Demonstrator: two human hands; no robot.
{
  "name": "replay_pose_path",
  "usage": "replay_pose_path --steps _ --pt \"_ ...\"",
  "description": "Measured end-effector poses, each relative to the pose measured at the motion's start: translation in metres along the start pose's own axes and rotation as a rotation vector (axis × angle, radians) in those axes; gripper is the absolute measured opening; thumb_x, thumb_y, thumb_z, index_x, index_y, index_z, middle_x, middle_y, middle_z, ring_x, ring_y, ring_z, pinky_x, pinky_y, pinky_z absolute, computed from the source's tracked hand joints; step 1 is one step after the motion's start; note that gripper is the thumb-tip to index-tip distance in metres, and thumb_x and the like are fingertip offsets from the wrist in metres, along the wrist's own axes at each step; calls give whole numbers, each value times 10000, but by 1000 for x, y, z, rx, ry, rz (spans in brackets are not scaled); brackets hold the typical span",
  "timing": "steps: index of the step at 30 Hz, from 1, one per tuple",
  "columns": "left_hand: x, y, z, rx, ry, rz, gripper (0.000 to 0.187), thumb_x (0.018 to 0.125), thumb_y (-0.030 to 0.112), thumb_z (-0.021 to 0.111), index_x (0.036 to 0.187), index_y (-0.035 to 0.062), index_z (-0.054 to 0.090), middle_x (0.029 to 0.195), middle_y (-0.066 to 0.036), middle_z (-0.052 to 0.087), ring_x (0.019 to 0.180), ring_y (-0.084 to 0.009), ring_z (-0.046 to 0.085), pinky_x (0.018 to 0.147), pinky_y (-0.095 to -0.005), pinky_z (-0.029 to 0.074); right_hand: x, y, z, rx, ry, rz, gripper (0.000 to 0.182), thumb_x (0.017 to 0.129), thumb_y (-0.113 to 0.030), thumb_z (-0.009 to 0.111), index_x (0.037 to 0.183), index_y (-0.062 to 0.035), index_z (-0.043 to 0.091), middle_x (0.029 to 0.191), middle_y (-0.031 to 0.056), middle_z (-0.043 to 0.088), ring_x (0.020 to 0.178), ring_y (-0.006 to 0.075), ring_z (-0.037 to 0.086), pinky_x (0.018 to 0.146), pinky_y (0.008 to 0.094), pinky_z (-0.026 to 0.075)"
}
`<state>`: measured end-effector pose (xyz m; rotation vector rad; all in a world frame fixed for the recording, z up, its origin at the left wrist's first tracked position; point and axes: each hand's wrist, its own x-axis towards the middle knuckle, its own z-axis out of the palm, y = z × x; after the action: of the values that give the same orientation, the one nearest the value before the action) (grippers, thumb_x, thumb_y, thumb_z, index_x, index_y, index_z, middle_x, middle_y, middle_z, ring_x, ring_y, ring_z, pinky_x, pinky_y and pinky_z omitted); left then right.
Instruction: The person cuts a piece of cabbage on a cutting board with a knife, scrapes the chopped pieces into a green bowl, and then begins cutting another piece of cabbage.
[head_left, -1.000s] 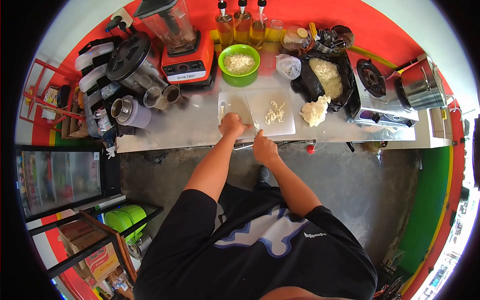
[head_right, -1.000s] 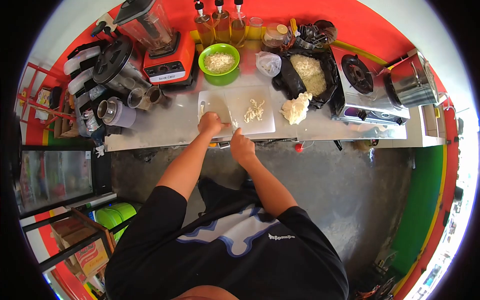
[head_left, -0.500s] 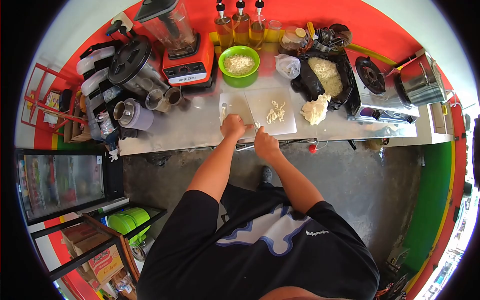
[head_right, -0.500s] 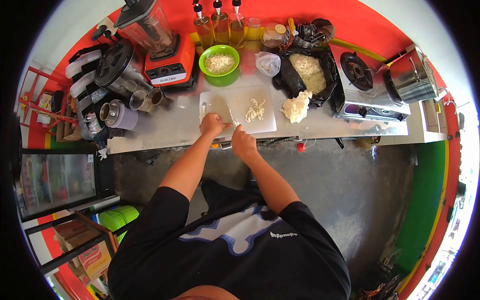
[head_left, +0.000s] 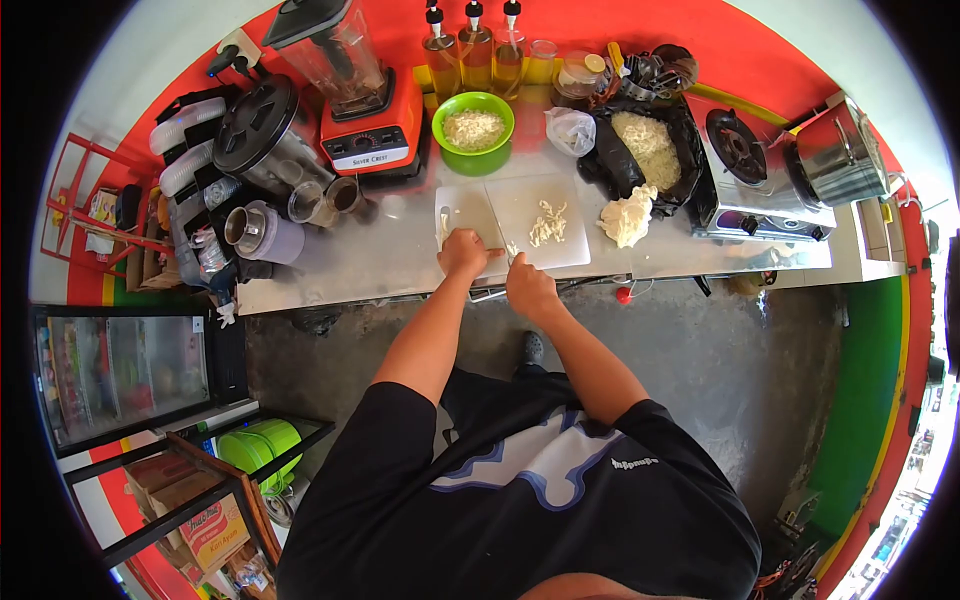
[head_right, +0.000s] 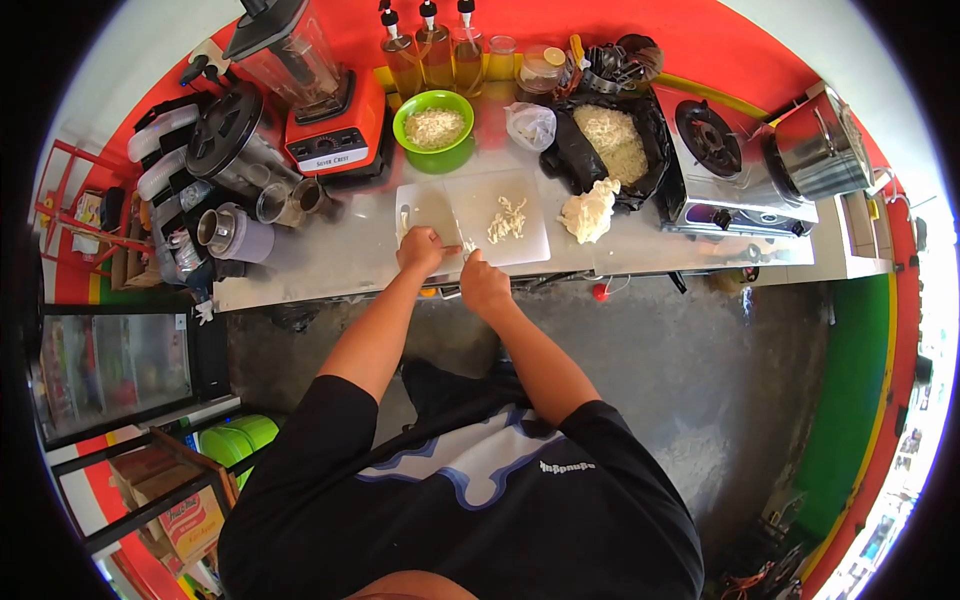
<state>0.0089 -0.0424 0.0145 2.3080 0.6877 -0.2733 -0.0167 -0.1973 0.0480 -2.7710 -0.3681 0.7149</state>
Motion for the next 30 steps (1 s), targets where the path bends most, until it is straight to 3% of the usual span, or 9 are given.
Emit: replay_pose_path --steps 4,11,13,23,25,30 --pt "-5 5 -5 55 -19 -23 438 582 420 965 728 113 689 801 -24 741 829 -228 705 785 -407 503 -9 -1 2 15 -40 21 245 957 -138 529 1129 16 451 1021 269 715 991 406 720 840 472 587" --pt "-1 1 2 69 45 -36 455 569 450 965 734 127 689 895 -20 731 945 -227 690 847 -418 480 5 -2 -3 -26 7 -29 254 949 -130 537 1132 21 446 1035 277 713 981 420 718 844 483 584" --pt "-5 5 -2 70 45 -38 458 570 452 964 739 125 691 913 -22 725 958 -232 685 855 -425 472 2 0 -4 35 -40 -12 303 927 -112 551 1153 46 425 1013 315 694 965 461 702 852 514 567" --pt "-13 -6 9 46 175 136 463 579 442 946 698 116 639 878 -29 635 911 -254 637 794 -448 442 6 1 0 22 10 -32 268 928 -112 544 1131 29 439 1019 312 694 976 470 695 846 532 565" --pt "-11 -7 10 47 201 160 472 579 453 942 707 115 638 868 -25 628 910 -250 634 787 -441 447 1 1 -6 -55 -23 -32 286 943 -122 551 1151 41 441 1003 276 715 954 418 725 809 470 597" --pt "-19 -16 21 17 337 267 421 595 415 932 748 140 653 815 11 588 922 -226 583 822 -421 391 -7 3 7 -15 -27 13 274 944 -121 552 1142 33 442 1018 275 714 959 411 726 814 466 598"
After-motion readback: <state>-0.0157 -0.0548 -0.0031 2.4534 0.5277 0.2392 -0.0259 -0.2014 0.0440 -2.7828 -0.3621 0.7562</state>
